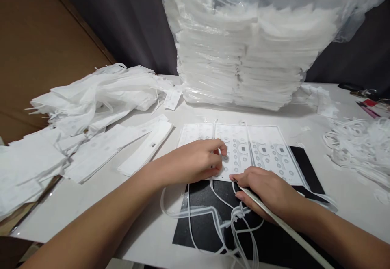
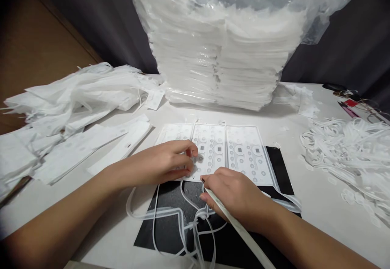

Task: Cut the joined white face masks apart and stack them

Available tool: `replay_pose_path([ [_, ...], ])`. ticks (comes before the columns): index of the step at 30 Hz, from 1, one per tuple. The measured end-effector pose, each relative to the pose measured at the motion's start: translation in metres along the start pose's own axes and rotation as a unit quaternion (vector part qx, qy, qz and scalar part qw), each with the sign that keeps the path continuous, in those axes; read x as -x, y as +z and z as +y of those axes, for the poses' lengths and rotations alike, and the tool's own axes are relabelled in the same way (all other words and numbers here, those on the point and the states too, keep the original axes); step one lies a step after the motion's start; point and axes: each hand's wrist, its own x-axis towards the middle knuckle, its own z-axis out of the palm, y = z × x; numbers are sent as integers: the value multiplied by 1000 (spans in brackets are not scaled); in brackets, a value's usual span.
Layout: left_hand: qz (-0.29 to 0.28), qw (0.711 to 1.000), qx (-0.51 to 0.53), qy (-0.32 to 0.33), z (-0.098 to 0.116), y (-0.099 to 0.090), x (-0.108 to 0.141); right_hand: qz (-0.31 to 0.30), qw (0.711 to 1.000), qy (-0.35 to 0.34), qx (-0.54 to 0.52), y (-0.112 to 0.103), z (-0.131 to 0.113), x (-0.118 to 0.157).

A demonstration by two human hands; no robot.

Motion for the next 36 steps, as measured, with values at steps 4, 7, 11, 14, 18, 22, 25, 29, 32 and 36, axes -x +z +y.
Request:
replay_pose_path([
  [4, -1, 999, 44, -8, -2, 1, 0, 6, 1000, -4, 12, -1, 0, 1],
  [7, -31, 997, 70, -17, -3, 2, -1, 1, 998, -19, 60, -4, -3, 1],
  [11, -54, 996, 68, -17, -1, 4, -3, -19, 994, -39, 105, -7, -7, 0],
  [14, -42, 996, 80, -26, -1, 4, -4, -20, 991, -53, 120, -6, -9, 2],
  [18, -29, 996, 87, -21, -4, 5, -5, 12, 989, -78, 127, -5, -10, 7],
  [22, -29, 996, 84, -6, -7, 6, -5, -6, 990, -61, 129, -2, -13, 7],
  [25, -37, 994, 99, -13, -8, 7, -5, -10, 989, -46, 140, 1, -15, 4],
  [29, -51, 991, 117, -29, -13, 12, -6, 5, 988, -44, 146, 3, -15, 4],
  [32, -45, 991, 124, -31, -17, 17, -6, -1, 989, -41, 140, 3, -14, 6],
  [36, -16, 990, 133, -35, -18, 21, -7, -1, 991, -35, 132, 3, -12, 6],
])
